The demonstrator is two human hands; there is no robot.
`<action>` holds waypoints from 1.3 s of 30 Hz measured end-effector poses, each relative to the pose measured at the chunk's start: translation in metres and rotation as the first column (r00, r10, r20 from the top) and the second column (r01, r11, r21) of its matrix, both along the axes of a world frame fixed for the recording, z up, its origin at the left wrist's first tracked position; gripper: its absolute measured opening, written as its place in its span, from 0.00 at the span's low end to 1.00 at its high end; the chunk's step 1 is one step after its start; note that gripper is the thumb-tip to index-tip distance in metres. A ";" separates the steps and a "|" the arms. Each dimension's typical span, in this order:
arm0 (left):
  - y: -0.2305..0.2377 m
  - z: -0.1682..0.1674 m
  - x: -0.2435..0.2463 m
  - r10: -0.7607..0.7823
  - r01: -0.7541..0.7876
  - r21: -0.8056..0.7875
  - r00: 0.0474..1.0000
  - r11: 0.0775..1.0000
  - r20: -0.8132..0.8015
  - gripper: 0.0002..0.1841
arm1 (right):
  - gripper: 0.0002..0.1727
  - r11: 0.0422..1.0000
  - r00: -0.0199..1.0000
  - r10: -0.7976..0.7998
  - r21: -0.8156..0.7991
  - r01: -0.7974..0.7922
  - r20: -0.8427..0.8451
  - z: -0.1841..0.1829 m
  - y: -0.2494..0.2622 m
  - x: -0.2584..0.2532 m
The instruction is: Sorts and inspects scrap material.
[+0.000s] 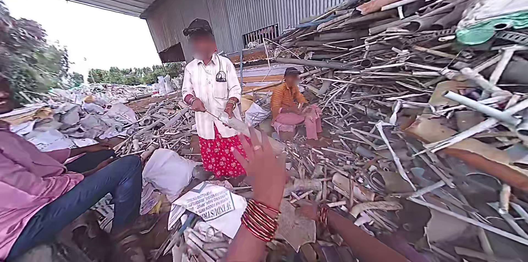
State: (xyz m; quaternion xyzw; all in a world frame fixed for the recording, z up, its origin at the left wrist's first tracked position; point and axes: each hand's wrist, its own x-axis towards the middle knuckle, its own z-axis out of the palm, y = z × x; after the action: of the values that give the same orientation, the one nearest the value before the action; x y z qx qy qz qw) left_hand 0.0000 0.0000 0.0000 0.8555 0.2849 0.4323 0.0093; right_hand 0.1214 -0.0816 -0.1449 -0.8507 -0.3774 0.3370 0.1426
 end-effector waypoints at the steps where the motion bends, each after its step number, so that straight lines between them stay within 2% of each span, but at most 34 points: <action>1: 0.008 0.016 -0.002 0.056 -0.056 -0.026 0.998 0.998 0.002 0.43 | 0.24 0.995 0.997 0.073 0.075 -0.071 -0.023 -0.026 0.008 0.041; 2: 0.014 0.030 -0.004 0.097 -0.102 -0.090 0.994 0.991 -0.057 0.43 | 0.24 0.986 0.992 0.117 0.129 -0.109 -0.053 -0.044 0.008 0.069; 4: 0.022 0.044 -0.007 0.117 -0.154 -0.196 0.975 0.969 -0.190 0.43 | 0.25 0.979 0.991 0.084 0.196 -0.061 -0.108 -0.055 0.001 0.089; 7: 0.022 0.026 -0.010 0.089 -0.161 -0.236 0.953 0.958 -0.288 0.41 | 0.24 0.963 0.984 -0.013 0.263 0.060 -0.180 -0.055 -0.012 0.090; 9: 0.023 -0.006 -0.014 0.042 -0.146 -0.273 0.934 0.951 -0.355 0.41 | 0.25 0.939 0.962 -0.091 0.301 0.169 -0.256 -0.057 -0.020 0.085; 11: 0.030 -0.051 -0.018 -0.019 -0.184 -0.378 0.880 0.907 -0.474 0.40 | 0.25 0.898 0.922 -0.176 0.327 0.294 -0.345 -0.062 -0.028 0.081; 13: 0.038 -0.101 -0.021 -0.145 -0.297 -0.528 0.753 0.795 -0.642 0.41 | 0.25 0.859 0.862 -0.268 0.299 0.416 -0.431 -0.067 -0.032 0.073; 14: 0.042 -0.127 -0.022 -0.226 -0.338 -0.609 0.714 0.717 -0.663 0.41 | 0.25 0.836 0.829 -0.305 0.284 0.469 -0.469 -0.073 -0.031 0.072; 15: 0.045 -0.155 -0.021 -0.307 -0.331 -0.705 0.726 0.627 -0.615 0.40 | 0.25 0.809 0.789 -0.347 0.265 0.525 -0.507 -0.077 -0.029 0.069; 16: 0.045 -0.182 -0.020 -0.365 -0.277 -0.808 0.783 0.519 -0.503 0.37 | 0.25 0.774 0.748 -0.385 0.252 0.581 -0.540 -0.083 -0.027 0.066; 17: 0.040 -0.206 -0.016 -0.385 -0.168 -0.908 0.864 0.384 -0.323 0.35 | 0.24 0.731 0.705 -0.409 0.255 0.633 -0.579 -0.088 -0.026 0.064; 18: 0.029 -0.220 -0.011 -0.351 -0.039 -0.968 0.928 0.246 -0.126 0.34 | 0.24 0.697 0.681 -0.412 0.271 0.663 -0.605 -0.092 -0.026 0.062; 19: 0.019 -0.223 -0.004 -0.271 0.079 -0.977 0.962 0.199 0.023 0.34 | 0.23 0.675 0.677 -0.398 0.302 0.673 -0.619 -0.094 -0.026 0.061; 20: 0.013 -0.212 0.003 -0.183 0.167 -0.940 0.976 0.299 0.116 0.35 | 0.22 0.659 0.689 -0.365 0.350 0.666 -0.626 -0.093 -0.021 0.062; 21: 0.010 -0.190 0.006 -0.121 0.209 -0.834 0.978 0.511 0.171 0.38 | 0.22 0.651 0.704 -0.334 0.387 0.653 -0.627 -0.094 -0.017 0.064; 22: 0.011 -0.158 0.002 -0.107 0.215 -0.620 0.973 0.754 0.206 0.42 | 0.21 0.652 0.715 -0.308 0.407 0.639 -0.628 -0.096 -0.014 0.064; 23: 0.015 -0.117 -0.002 -0.095 0.165 -0.309 0.969 0.937 0.227 0.44 | 0.20 0.660 0.717 -0.296 0.408 0.631 -0.630 -0.096 -0.012 0.066; 24: 0.018 -0.070 -0.008 -0.070 0.074 -0.008 0.970 0.997 0.234 0.45 | 0.20 0.673 0.713 -0.300 0.389 0.629 -0.633 -0.096 -0.014 0.067; 25: 0.023 -0.021 -0.014 -0.025 -0.023 0.208 0.974 0.978 0.225 0.46 | 0.20 0.684 0.707 -0.315 0.365 0.632 -0.634 -0.094 -0.016 0.068; 26: 0.030 0.025 -0.020 0.041 -0.105 0.318 0.978 0.942 0.202 0.47 | 0.20 0.687 0.701 -0.334 0.346 0.639 -0.631 -0.091 -0.016 0.070; 27: 0.037 0.065 -0.026 0.117 -0.166 0.341 0.980 0.926 0.159 0.48 | 0.19 0.694 0.704 -0.348 0.335 0.637 -0.619 -0.089 -0.015 0.072; 29: 0.058 0.128 -0.029 0.260 -0.256 0.257 0.965 0.932 0.021 0.50 | 0.20 0.690 0.725 -0.358 0.357 0.630 -0.589 -0.093 -0.008 0.077; 31: 0.102 0.155 -0.019 0.352 -0.333 0.179 0.932 0.926 -0.085 0.52 | 0.23 0.707 0.735 -0.365 0.344 0.618 -0.571 -0.086 -0.009 0.077; 33: 0.130 0.140 -0.007 0.318 -0.299 0.122 0.930 0.946 -0.185 0.49 | 0.25 0.709 0.744 -0.368 0.350 0.613 -0.559 -0.083 -0.010 0.071; 35: 0.108 0.095 0.006 0.160 -0.178 -0.042 0.949 0.983 -0.271 0.47 | 0.26 0.701 0.744 -0.326 0.379 0.604 -0.583 -0.084 -0.006 0.073; 37: 0.087 0.014 0.019 -0.006 -0.083 -0.289 0.956 0.954 -0.294 0.44 | 0.26 0.688 0.757 -0.301 0.418 0.593 -0.579 -0.087 -0.006 0.072; 38: 0.079 -0.035 0.023 -0.080 -0.062 -0.449 0.953 0.892 -0.291 0.44 | 0.25 0.671 0.759 -0.296 0.439 0.598 -0.580 -0.089 -0.006 0.070; 39: 0.068 -0.083 0.024 -0.146 -0.058 -0.609 0.948 0.791 -0.281 0.44 | 0.26 0.660 0.750 -0.288 0.444 0.606 -0.596 -0.088 -0.007 0.068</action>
State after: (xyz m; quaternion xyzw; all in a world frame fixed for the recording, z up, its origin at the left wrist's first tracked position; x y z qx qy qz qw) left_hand 0.0239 0.0685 -0.0829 0.8705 0.3864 0.1755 0.2492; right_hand 0.1896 -0.0885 -0.2332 -0.7135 -0.1887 0.3457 0.5795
